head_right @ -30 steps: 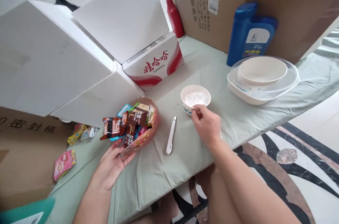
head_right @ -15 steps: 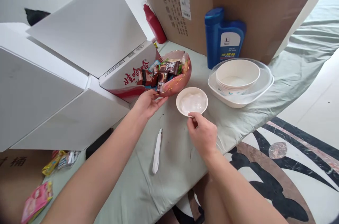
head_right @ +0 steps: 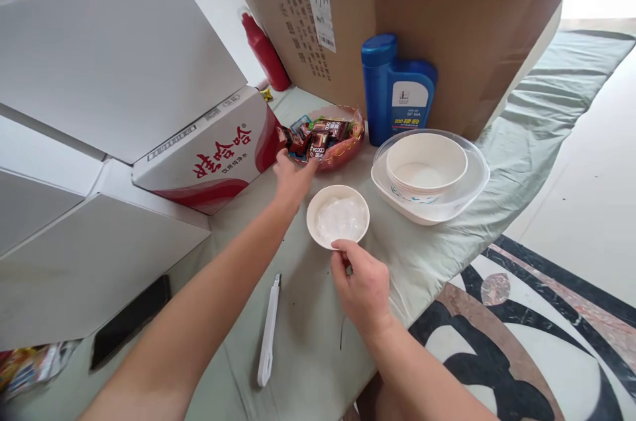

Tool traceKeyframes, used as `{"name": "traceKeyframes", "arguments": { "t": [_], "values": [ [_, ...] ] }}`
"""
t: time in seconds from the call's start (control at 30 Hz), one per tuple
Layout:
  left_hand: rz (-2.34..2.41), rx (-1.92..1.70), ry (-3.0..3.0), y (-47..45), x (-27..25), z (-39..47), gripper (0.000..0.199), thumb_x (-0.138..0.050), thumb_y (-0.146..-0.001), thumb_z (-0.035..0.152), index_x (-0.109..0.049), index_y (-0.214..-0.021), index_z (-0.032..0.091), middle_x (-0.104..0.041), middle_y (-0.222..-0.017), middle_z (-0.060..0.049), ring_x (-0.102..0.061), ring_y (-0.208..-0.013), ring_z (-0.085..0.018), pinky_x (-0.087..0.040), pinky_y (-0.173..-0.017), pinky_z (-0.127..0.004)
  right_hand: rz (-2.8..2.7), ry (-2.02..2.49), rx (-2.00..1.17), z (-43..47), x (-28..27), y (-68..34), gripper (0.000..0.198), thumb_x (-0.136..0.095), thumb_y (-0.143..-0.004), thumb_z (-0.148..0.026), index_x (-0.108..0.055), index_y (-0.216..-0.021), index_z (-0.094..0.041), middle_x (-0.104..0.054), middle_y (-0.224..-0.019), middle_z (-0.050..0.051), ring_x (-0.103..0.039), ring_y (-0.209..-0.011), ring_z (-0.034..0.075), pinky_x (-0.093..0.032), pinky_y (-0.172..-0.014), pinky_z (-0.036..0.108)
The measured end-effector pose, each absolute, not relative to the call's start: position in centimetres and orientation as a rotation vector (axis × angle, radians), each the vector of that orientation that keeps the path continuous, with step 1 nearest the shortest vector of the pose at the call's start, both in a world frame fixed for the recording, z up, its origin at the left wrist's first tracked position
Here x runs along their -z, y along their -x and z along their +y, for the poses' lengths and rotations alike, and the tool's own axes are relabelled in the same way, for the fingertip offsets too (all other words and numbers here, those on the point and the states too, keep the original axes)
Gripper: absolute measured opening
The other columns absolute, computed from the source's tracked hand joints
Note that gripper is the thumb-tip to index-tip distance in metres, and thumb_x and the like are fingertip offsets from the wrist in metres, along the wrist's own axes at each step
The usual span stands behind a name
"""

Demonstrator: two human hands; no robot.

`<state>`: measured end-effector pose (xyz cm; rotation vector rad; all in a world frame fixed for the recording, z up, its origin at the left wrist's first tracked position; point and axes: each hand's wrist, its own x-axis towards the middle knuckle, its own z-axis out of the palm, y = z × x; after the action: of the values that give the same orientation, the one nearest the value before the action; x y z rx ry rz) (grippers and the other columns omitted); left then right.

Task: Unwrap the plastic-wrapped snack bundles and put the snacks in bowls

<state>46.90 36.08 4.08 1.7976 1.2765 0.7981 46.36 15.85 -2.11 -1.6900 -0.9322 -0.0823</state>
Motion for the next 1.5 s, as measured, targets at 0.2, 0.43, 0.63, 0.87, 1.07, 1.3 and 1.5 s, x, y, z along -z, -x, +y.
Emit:
{"name": "traceKeyframes", "arguments": {
  "t": [0.2, 0.43, 0.63, 0.87, 1.07, 1.3, 1.5],
  "values": [
    [0.795, -0.327, -2.833, -46.6, -5.4, 35.7, 0.039, -0.053, -0.095, 0.02, -0.059, -0.132, 0.032, -0.062, -0.125, -0.006, -0.063, -0.113, -0.023, -0.051, -0.09, -0.034, -0.955, 1.696, 0.132, 15.7, 2.3, -46.1, 0.013, -0.055, -0.091, -0.018, -0.068, -0.088, -0.02, -0.068, -0.063, -0.003, -0.059, -0.047, 0.009, -0.05, -0.052, 0.019],
    [0.907, -0.308, -2.869, -50.2, -5.5, 39.3, 0.012, -0.057, -0.096, 0.025, -0.066, -0.103, 0.02, -0.072, -0.111, -0.01, -0.066, -0.106, -0.026, -0.047, -0.085, -0.035, -0.996, 1.682, 0.158, 15.7, 2.0, -45.7, 0.01, -0.057, -0.091, -0.014, -0.066, -0.088, -0.018, -0.064, -0.06, -0.005, -0.055, -0.045, 0.006, -0.047, -0.049, 0.016],
    [1.144, -0.42, -2.703, -52.3, -4.8, 42.8, 0.013, -0.059, -0.095, 0.028, -0.065, -0.102, 0.019, -0.073, -0.11, -0.011, -0.066, -0.105, -0.027, -0.047, -0.085, -0.035, -1.029, 1.682, 0.143, 15.9, 1.7, -45.7, 0.011, -0.057, -0.09, -0.011, -0.065, -0.088, -0.018, -0.063, -0.06, -0.006, -0.054, -0.045, 0.005, -0.047, -0.05, 0.013],
    [1.295, -0.537, -2.557, -56.3, -4.7, 46.4, 0.024, -0.056, -0.097, 0.025, -0.062, -0.119, 0.018, -0.067, -0.122, -0.016, -0.063, -0.116, -0.028, -0.046, -0.097, -0.041, -1.046, 1.667, 0.116, 16.3, 1.6, -45.7, 0.013, -0.056, -0.09, -0.009, -0.064, -0.086, -0.019, -0.064, -0.06, -0.005, -0.057, -0.045, 0.006, -0.047, -0.048, 0.015],
    [1.242, -0.725, -2.267, -54.4, -3.1, 48.2, 0.053, -0.067, -0.086, 0.015, -0.051, -0.136, 0.024, -0.046, -0.147, -0.015, -0.063, -0.118, -0.028, -0.047, -0.105, -0.042, -1.025, 1.651, 0.03, 16.2, 1.7, -46.0, 0.014, -0.055, -0.09, -0.01, -0.064, -0.086, -0.02, -0.067, -0.061, -0.004, -0.06, -0.046, 0.009, -0.048, -0.047, 0.018],
    [0.47, -0.702, -2.43, -42.4, -7.0, 38.4, 0.019, -0.051, -0.095, 0.039, -0.066, -0.102, 0.029, -0.067, -0.119, -0.004, -0.059, -0.12, -0.026, -0.048, -0.107, -0.045, -0.976, 1.655, -0.166, 15.8, 2.7, -45.5, 0.038, -0.051, -0.091, -0.015, -0.059, -0.128, -0.019, -0.076, -0.101, 0.008, -0.074, -0.074, 0.015, -0.06, -0.064, 0.025],
    [0.188, 0.12, -2.895, -40.1, -6.1, 31.9, 0.047, -0.07, -0.083, 0.026, -0.065, -0.129, 0.034, -0.045, -0.158, -0.006, -0.026, -0.154, -0.038, -0.036, -0.118, -0.057, -0.966, 1.698, -0.218, 15.8, 3.2, -44.7, 0.046, -0.047, -0.092, -0.018, -0.057, -0.137, -0.019, -0.066, -0.134, 0.016, -0.075, -0.1, 0.021, -0.063, -0.077, 0.033]
  ]
}}
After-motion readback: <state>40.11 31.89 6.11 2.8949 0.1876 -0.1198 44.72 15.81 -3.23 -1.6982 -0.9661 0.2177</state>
